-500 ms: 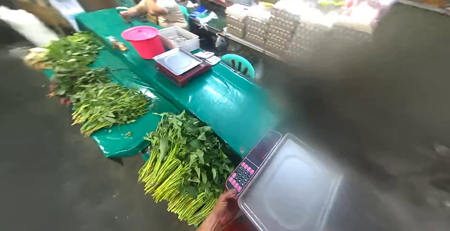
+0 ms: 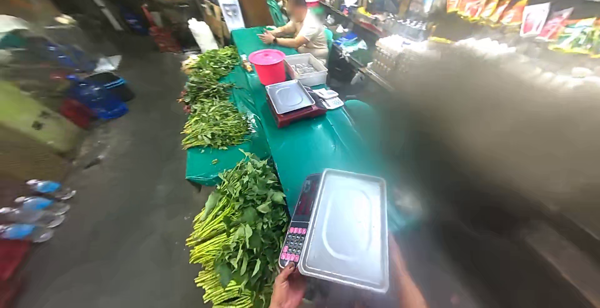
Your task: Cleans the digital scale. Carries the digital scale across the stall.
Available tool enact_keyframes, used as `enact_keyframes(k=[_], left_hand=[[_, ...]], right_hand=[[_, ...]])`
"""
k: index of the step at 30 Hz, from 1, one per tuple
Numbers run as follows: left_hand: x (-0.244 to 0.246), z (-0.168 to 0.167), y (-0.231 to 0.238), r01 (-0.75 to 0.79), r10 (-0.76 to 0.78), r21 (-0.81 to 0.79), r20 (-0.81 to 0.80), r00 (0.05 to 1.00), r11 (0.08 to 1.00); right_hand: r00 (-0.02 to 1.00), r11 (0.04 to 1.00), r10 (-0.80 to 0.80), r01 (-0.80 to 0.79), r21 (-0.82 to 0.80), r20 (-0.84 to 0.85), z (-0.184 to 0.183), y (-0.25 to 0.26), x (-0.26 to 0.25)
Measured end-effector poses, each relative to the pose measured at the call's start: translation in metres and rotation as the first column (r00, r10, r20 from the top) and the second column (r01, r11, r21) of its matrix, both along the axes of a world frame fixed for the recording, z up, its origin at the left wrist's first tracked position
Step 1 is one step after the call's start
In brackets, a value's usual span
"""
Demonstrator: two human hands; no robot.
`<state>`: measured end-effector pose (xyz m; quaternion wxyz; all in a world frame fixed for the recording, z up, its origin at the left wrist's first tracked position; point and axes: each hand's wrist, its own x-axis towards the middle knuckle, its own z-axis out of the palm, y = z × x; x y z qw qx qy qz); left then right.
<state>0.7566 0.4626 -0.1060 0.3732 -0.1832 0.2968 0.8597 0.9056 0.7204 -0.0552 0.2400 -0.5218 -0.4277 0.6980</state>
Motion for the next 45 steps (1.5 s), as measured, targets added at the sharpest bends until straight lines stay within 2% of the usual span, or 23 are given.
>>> enact_keyframes(k=[3, 8, 14, 16, 19, 22, 25, 28, 31, 34, 37, 39, 41, 43, 44, 45], left_hand=[[0.023, -0.005, 0.037, -0.120, 0.120, 0.016, -0.011, 0.993, 0.993], [0.044, -0.017, 0.090, -0.278, 0.278, 0.006, -0.010, 0.960, 0.961], [0.052, -0.020, 0.130, -0.313, 0.321, -0.142, 0.037, 0.946, 0.939], [0.053, -0.016, 0.140, -0.310, 0.333, -0.222, 0.075, 0.940, 0.924], [0.051, -0.006, 0.154, -0.292, 0.349, -0.338, 0.119, 0.930, 0.895], [0.047, -0.003, 0.154, -0.195, 0.280, -0.433, 0.142, 0.949, 0.880], [0.050, 0.004, 0.144, -0.096, 0.211, -0.495, 0.183, 0.960, 0.864], [0.059, 0.020, 0.126, -0.061, 0.170, -0.517, 0.167, 0.971, 0.854], [0.082, 0.027, 0.097, -0.043, 0.103, -0.525, 0.087, 0.991, 0.850], [0.107, 0.026, 0.064, 0.059, -0.085, -0.584, -0.017, 0.996, 0.809], [0.122, 0.028, 0.034, 0.126, -0.311, -0.730, -0.124, 0.942, 0.671], [0.123, 0.030, 0.021, 0.089, -0.390, -0.807, -0.182, 0.903, 0.584], [0.119, 0.032, 0.017, 0.017, -0.375, -0.853, -0.211, 0.903, 0.522], [0.114, 0.040, 0.023, -0.077, -0.259, -0.870, -0.228, 0.939, 0.488], [0.111, 0.045, 0.029, -0.136, -0.172, -0.866, -0.245, 0.954, 0.481], [0.109, 0.049, 0.038, -0.198, -0.083, -0.856, -0.268, 0.960, 0.478]], right_hand=[[0.983, 0.985, 0.175, -0.174, -0.018, 0.063, -0.012, 0.066, -0.028], [0.901, 0.914, 0.405, -0.398, -0.072, 0.154, -0.036, 0.146, -0.072], [0.773, 0.820, 0.564, -0.566, -0.087, 0.289, -0.040, 0.200, -0.099], [0.696, 0.768, 0.614, -0.635, -0.079, 0.371, -0.034, 0.210, -0.105], [0.511, 0.661, 0.645, -0.746, -0.080, 0.569, -0.019, 0.220, -0.112], [0.466, 0.629, 0.627, -0.776, -0.052, 0.624, -0.012, 0.221, -0.109], [0.547, 0.639, 0.595, -0.767, 0.068, 0.589, -0.012, 0.224, -0.084], [0.582, 0.578, 0.503, -0.776, 0.252, 0.639, 0.021, 0.231, -0.051], [0.489, 0.493, 0.365, -0.823, 0.281, 0.792, 0.027, 0.245, -0.015], [0.365, 0.436, 0.283, -0.873, 0.220, 0.887, 0.007, 0.250, 0.015], [0.315, 0.349, 0.266, -0.912, 0.214, 0.911, -0.012, 0.242, 0.019], [0.265, 0.326, 0.241, -0.928, 0.180, 0.934, -0.022, 0.242, 0.010], [0.347, 0.384, 0.251, -0.893, 0.236, 0.904, -0.025, 0.254, 0.000], [0.545, 0.503, 0.332, -0.793, 0.344, 0.770, -0.018, 0.274, -0.011], [0.641, 0.533, 0.372, -0.739, 0.411, 0.671, -0.006, 0.285, -0.019], [0.697, 0.519, 0.419, -0.709, 0.476, 0.581, 0.013, 0.294, -0.029]])
